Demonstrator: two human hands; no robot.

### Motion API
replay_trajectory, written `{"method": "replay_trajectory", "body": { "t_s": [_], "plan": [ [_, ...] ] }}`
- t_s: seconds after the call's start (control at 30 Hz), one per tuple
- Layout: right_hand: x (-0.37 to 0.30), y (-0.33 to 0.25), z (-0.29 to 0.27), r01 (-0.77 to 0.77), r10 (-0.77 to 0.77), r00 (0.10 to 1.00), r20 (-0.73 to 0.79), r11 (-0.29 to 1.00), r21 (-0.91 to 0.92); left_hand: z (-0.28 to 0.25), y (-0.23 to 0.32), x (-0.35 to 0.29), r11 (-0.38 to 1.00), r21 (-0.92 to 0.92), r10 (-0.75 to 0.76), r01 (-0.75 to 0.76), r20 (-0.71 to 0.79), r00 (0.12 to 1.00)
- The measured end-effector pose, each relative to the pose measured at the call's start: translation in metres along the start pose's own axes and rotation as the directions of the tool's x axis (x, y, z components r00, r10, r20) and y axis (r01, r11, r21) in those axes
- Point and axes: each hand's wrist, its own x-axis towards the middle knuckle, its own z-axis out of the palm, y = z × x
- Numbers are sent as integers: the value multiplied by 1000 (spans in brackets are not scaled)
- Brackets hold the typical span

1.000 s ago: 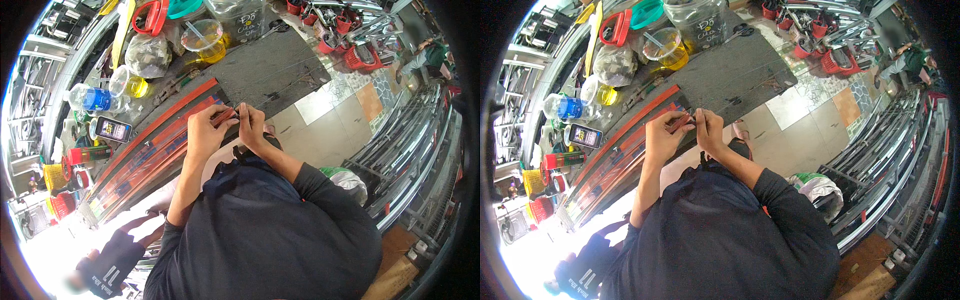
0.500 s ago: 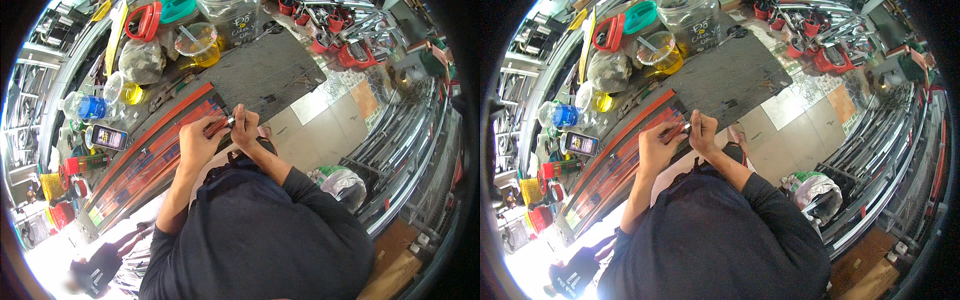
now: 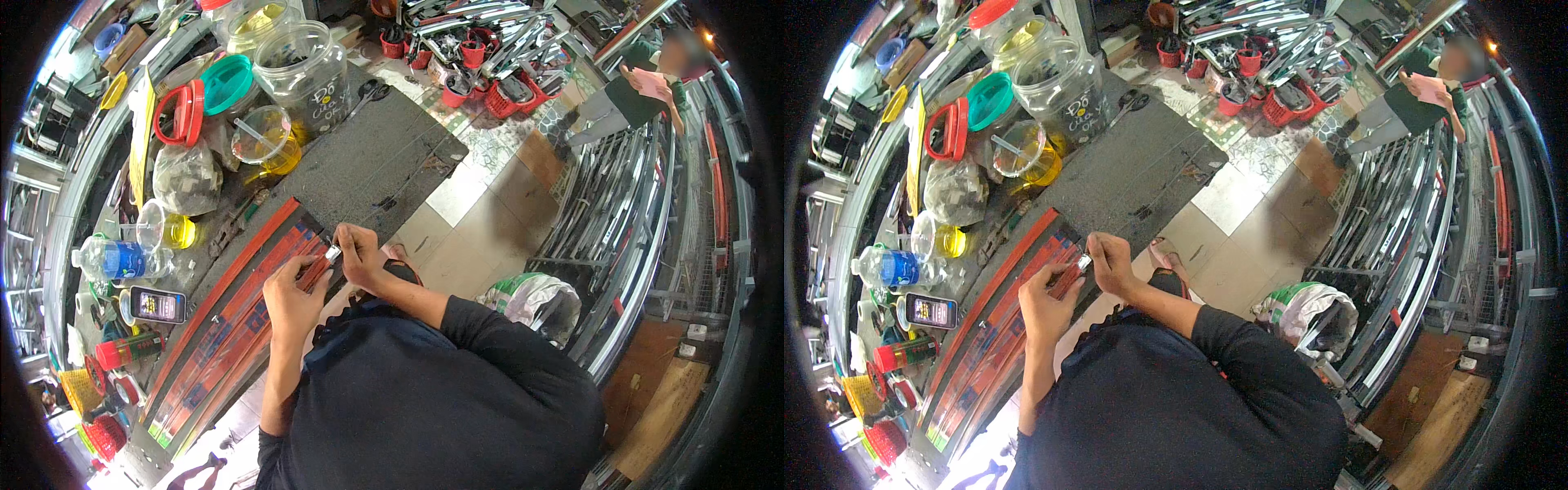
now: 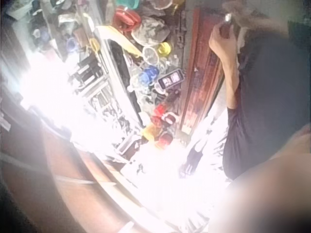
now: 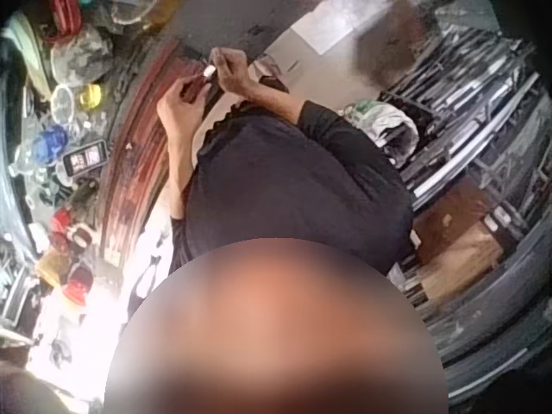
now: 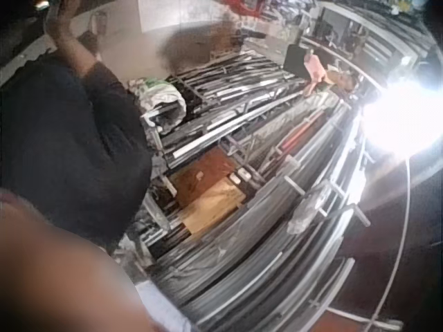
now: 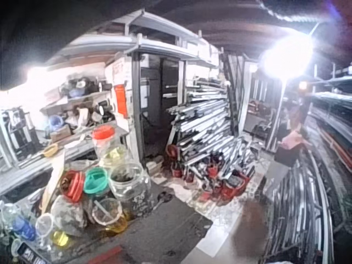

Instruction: The person assembles a window frame by inserting a rubber seal into a metal profile, cutting the seal with scissors, and fitting it into the frame. They also handle a document and place the assembled frame on a workbench.

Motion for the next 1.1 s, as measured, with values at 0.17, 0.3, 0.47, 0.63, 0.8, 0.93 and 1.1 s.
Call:
{"method": "replay_trajectory", "body": {
  "t_s": [0.17,0.3,0.47,0.63,0.8,0.93,1.1],
  "plan": [
    [42,-22,-27,-77,112,967,228,985,-157,6,-8,0,998,59,-27,30,-51,998],
    [83,-36,-33,-46,192,897,397,936,-349,12,-11,2,999,34,19,-18,-50,999],
    [112,-25,-8,31,151,834,530,947,-320,14,-8,-1,998,46,47,-47,0,999],
    [112,-13,11,109,156,779,607,920,-376,18,-3,1,979,103,177,-173,-26,984],
    [111,-13,15,98,100,788,607,954,-285,18,3,7,976,162,138,-145,53,989],
    [107,-14,8,222,25,794,608,918,-329,14,0,10,971,232,28,-58,129,991],
    [91,-39,-26,329,-206,917,342,874,-356,15,-9,10,969,175,164,-176,81,983]
  ]
}}
